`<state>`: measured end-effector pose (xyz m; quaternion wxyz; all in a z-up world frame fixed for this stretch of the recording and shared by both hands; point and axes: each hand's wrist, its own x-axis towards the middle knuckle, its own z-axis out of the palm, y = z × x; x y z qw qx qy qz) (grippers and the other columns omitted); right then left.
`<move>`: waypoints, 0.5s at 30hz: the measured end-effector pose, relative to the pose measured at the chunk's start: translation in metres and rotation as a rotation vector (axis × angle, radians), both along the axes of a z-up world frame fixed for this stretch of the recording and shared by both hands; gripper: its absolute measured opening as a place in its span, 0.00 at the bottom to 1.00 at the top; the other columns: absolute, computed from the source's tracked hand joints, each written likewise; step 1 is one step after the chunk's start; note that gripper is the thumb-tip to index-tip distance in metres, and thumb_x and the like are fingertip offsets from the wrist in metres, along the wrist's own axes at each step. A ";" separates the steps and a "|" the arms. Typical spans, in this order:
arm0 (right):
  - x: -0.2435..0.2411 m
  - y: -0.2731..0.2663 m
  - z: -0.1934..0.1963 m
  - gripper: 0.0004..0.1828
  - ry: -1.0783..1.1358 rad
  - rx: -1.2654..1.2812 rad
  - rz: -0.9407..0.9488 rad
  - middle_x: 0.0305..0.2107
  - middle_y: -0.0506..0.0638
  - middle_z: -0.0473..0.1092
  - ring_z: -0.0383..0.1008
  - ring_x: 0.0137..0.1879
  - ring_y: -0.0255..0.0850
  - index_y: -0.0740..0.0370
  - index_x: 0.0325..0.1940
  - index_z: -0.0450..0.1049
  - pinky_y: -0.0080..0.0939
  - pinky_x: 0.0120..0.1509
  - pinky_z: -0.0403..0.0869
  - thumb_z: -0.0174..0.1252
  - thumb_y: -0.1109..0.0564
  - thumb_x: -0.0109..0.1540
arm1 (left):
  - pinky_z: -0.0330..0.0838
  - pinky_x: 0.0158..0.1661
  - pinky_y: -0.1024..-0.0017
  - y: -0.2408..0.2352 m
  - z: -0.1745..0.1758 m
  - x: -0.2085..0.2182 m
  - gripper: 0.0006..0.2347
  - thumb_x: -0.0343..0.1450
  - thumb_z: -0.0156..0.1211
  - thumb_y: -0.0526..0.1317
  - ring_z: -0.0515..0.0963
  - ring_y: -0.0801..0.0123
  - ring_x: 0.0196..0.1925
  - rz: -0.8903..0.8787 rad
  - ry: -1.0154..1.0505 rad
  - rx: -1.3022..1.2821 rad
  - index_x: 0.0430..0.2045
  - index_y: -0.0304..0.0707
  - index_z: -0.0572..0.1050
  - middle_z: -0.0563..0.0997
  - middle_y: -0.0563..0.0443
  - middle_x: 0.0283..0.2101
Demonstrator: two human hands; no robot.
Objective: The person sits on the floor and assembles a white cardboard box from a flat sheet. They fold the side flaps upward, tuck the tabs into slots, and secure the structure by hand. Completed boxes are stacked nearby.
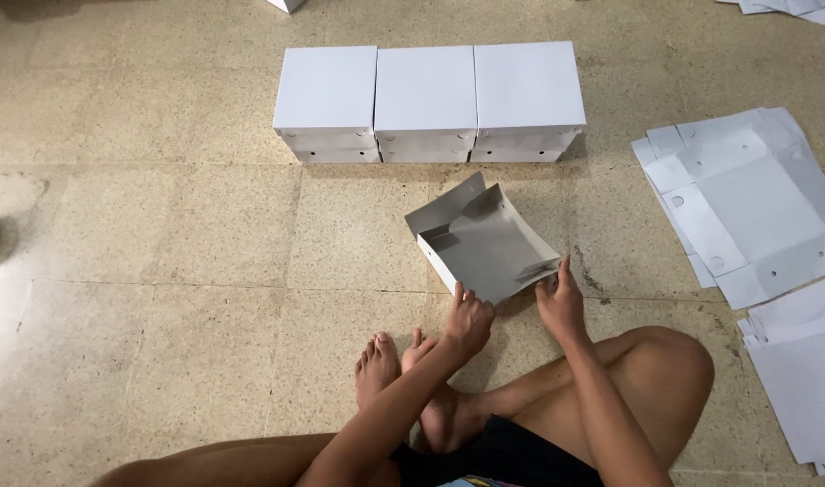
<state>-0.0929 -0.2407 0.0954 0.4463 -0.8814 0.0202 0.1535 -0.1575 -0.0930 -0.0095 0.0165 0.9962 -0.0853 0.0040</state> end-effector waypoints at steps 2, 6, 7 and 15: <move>-0.008 -0.006 -0.011 0.42 0.011 0.006 0.004 0.68 0.82 0.45 0.53 0.72 0.72 0.73 0.78 0.34 0.67 0.71 0.65 0.47 0.57 0.67 | 0.47 0.65 0.49 0.002 0.001 -0.003 0.02 0.64 0.61 0.35 0.81 0.62 0.36 -0.016 0.017 -0.076 0.22 0.42 0.81 0.82 0.48 0.24; -0.018 -0.006 -0.013 0.42 0.010 0.027 -0.038 0.65 0.82 0.51 0.58 0.71 0.69 0.77 0.76 0.31 0.65 0.70 0.66 0.47 0.55 0.69 | 0.58 0.52 0.55 0.006 -0.044 0.013 0.04 0.63 0.60 0.35 0.81 0.63 0.27 -0.049 0.057 -0.152 0.17 0.44 0.79 0.79 0.50 0.19; -0.021 -0.011 -0.015 0.41 0.004 0.055 -0.021 0.64 0.83 0.52 0.58 0.70 0.70 0.80 0.76 0.32 0.66 0.70 0.65 0.45 0.57 0.70 | 0.69 0.38 0.60 0.001 -0.071 0.017 0.04 0.62 0.60 0.36 0.79 0.63 0.22 -0.057 0.045 -0.199 0.14 0.45 0.77 0.76 0.53 0.16; -0.051 -0.019 -0.011 0.18 0.062 0.263 -0.023 0.38 0.67 0.72 0.73 0.46 0.56 0.72 0.55 0.76 0.56 0.58 0.72 0.48 0.56 0.70 | 0.71 0.33 0.64 0.005 -0.066 0.022 0.07 0.64 0.60 0.37 0.78 0.61 0.18 -0.014 0.079 -0.324 0.13 0.42 0.76 0.75 0.52 0.14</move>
